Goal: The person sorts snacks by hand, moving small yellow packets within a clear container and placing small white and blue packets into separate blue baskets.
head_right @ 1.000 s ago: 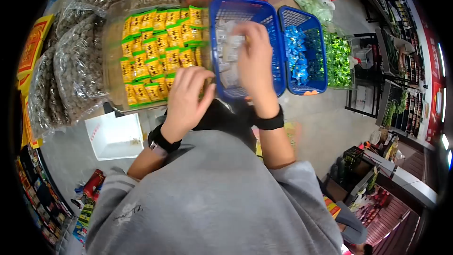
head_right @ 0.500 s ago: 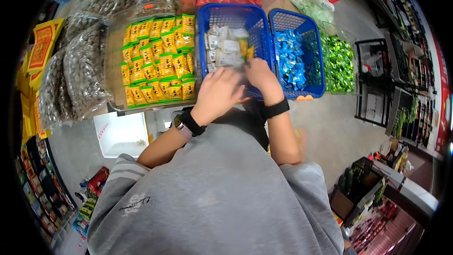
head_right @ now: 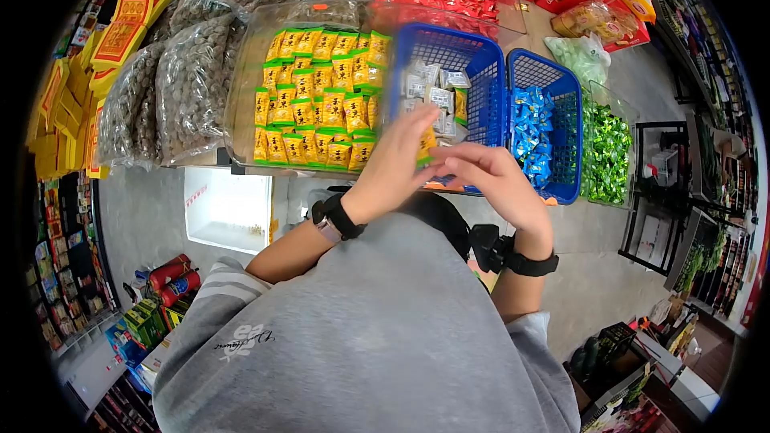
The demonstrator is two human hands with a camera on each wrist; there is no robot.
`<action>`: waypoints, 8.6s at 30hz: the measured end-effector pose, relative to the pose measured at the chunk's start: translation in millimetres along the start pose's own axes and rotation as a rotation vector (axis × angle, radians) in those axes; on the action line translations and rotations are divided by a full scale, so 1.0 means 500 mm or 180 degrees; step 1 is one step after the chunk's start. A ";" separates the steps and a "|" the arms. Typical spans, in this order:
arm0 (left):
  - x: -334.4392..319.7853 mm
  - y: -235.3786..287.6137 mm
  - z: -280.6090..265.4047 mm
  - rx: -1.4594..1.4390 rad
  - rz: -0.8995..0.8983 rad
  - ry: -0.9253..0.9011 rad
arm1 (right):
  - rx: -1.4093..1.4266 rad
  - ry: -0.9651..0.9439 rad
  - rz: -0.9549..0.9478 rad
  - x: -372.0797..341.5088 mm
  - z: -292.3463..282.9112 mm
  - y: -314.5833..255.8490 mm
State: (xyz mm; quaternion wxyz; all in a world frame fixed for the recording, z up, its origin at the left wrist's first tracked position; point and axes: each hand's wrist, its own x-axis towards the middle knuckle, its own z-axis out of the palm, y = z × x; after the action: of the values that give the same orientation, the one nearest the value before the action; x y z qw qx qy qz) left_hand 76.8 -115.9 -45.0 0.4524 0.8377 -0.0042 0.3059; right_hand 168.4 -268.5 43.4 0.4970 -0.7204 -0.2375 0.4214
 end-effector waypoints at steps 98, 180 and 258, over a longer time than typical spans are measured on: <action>-0.094 -0.033 -0.264 -0.1311 -0.2084 -0.0092 | -0.2253 0.0852 -0.2576 0.038 0.177 0.054; -0.032 0.049 0.163 0.1818 -0.1005 0.0265 | -0.1855 0.1968 -0.1667 -0.186 -0.219 0.326; -0.040 0.001 0.079 0.1229 0.0486 -0.1492 | -0.3266 0.0728 -0.0908 0.364 -0.159 0.105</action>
State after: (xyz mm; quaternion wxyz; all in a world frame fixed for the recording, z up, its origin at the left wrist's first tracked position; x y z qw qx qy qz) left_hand 80.5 -151.5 -70.9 0.2473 0.9531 -0.1132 0.1326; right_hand 328.2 -191.4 -60.4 0.1566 -0.8723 -0.4525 0.0986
